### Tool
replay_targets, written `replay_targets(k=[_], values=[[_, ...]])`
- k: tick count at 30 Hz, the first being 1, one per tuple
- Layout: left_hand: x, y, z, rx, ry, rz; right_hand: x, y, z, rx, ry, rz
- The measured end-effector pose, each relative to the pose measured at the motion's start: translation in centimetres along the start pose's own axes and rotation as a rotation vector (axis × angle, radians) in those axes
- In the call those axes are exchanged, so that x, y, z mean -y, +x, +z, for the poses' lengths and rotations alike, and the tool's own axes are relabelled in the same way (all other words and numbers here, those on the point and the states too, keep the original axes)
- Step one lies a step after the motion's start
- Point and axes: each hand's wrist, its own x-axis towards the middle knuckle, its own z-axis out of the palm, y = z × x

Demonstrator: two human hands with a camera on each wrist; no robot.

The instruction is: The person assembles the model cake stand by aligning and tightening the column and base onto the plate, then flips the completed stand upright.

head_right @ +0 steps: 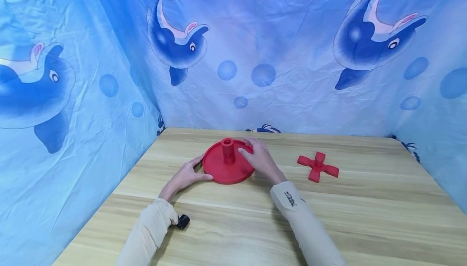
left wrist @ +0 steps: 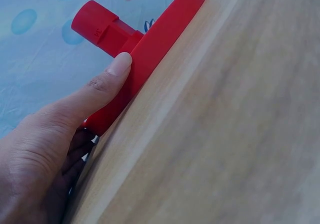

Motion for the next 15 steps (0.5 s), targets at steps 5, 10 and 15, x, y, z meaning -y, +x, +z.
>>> replay_targets(k=[5,10,15], values=[[0.3,0.1,0.1,-0.007,0.001,0.005,-1.3,-1.1,-1.8,0.002,-0.021,-0.007],[0.4,0.2,0.1,-0.002,0.005,0.013,-2.5,-2.2,-3.6,-0.02,-0.048,-0.021],[0.5,0.3,0.1,-0.003,0.016,0.013,-3.4,-3.1,-5.3,-0.038,-0.068,-0.024]])
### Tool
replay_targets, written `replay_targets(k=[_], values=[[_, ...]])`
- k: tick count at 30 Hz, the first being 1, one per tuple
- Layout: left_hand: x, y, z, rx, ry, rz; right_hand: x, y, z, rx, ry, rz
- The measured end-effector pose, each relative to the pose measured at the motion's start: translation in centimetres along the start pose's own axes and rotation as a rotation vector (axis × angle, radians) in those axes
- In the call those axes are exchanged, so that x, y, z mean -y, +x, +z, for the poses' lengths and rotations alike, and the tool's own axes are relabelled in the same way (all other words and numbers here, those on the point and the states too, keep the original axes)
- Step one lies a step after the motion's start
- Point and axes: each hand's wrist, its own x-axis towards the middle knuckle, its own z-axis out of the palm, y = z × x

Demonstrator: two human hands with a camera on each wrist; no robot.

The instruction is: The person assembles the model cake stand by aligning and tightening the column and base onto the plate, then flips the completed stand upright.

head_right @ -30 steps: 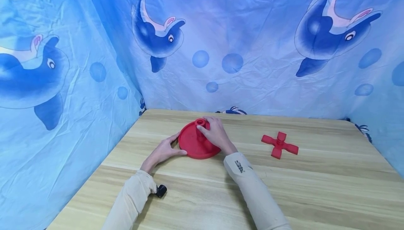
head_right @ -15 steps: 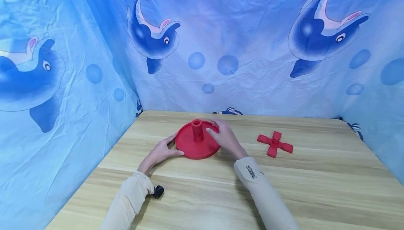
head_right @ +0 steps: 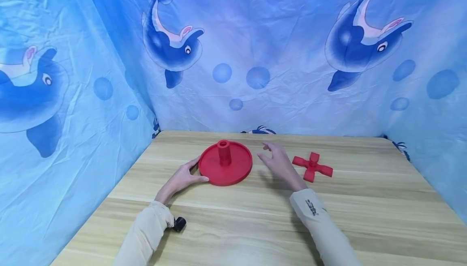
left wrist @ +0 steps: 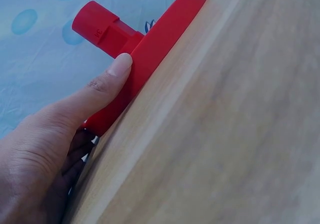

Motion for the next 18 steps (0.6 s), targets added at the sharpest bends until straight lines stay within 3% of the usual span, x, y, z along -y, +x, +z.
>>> replay_targets(k=[18], values=[[0.1,-0.2,0.2,0.0,-0.016,-0.013,-4.1,-4.1,-6.7,-0.106,-0.081,0.034]])
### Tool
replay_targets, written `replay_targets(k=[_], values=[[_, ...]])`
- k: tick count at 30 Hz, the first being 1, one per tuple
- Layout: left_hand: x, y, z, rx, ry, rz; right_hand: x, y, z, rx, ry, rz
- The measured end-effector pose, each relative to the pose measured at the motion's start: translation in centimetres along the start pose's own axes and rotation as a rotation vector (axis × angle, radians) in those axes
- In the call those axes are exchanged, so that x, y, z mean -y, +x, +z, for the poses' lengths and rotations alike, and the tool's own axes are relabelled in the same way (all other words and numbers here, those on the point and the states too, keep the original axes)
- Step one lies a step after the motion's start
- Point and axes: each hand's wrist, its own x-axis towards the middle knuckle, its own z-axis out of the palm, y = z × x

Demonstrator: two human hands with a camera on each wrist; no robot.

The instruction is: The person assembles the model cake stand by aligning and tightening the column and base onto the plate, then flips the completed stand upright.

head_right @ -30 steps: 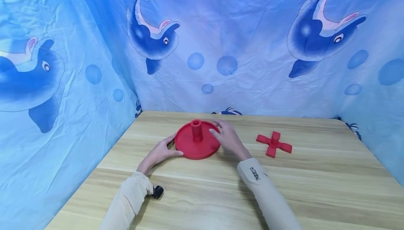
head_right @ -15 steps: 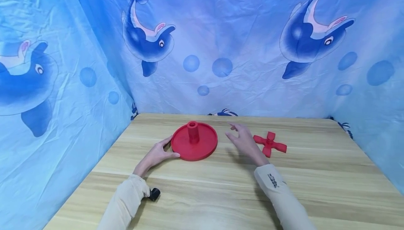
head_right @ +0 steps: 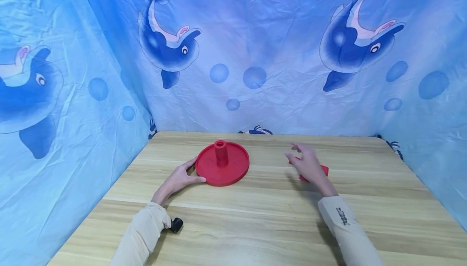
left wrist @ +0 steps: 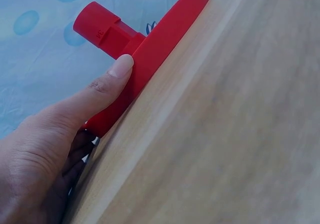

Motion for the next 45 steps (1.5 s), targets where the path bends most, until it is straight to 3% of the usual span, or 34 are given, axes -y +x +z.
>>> replay_targets(k=[12,22,36,45], values=[[0.1,0.0,-0.1,-0.001,0.004,0.005,-3.7,-2.6,-3.9,-0.041,-0.088,0.054],[0.0,0.0,-0.1,0.005,0.001,-0.001,-5.9,-3.7,-5.3,-0.033,-0.17,0.061],[0.0,0.0,0.0,0.003,0.0,-0.003,-8.5,-4.8,-5.3,0.094,-0.284,0.116],[-0.1,0.1,0.0,0.004,-0.011,0.009,-9.6,-4.7,-4.7,0.061,-0.3,0.044]])
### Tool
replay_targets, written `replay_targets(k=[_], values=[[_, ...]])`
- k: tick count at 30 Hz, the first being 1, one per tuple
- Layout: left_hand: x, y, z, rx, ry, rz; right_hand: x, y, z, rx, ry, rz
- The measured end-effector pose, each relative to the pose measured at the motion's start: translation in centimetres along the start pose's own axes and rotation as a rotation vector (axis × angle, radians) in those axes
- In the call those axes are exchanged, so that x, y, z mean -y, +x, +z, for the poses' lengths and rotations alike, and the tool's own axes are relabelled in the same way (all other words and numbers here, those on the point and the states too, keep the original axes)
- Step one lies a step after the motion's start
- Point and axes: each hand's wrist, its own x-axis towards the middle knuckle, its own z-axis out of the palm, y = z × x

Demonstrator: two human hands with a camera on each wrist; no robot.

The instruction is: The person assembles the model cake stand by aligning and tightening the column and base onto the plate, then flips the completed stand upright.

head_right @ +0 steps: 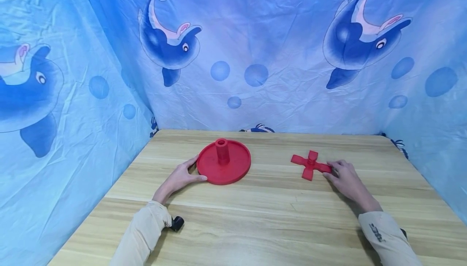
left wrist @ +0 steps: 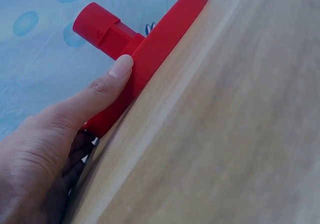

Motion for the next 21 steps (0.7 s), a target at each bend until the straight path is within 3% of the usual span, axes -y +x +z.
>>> replay_targets(k=[21], values=[[-0.18,-0.08,0.02,0.0,0.004,-0.006,0.7,-0.33,0.6,-0.093,-0.013,-0.045]])
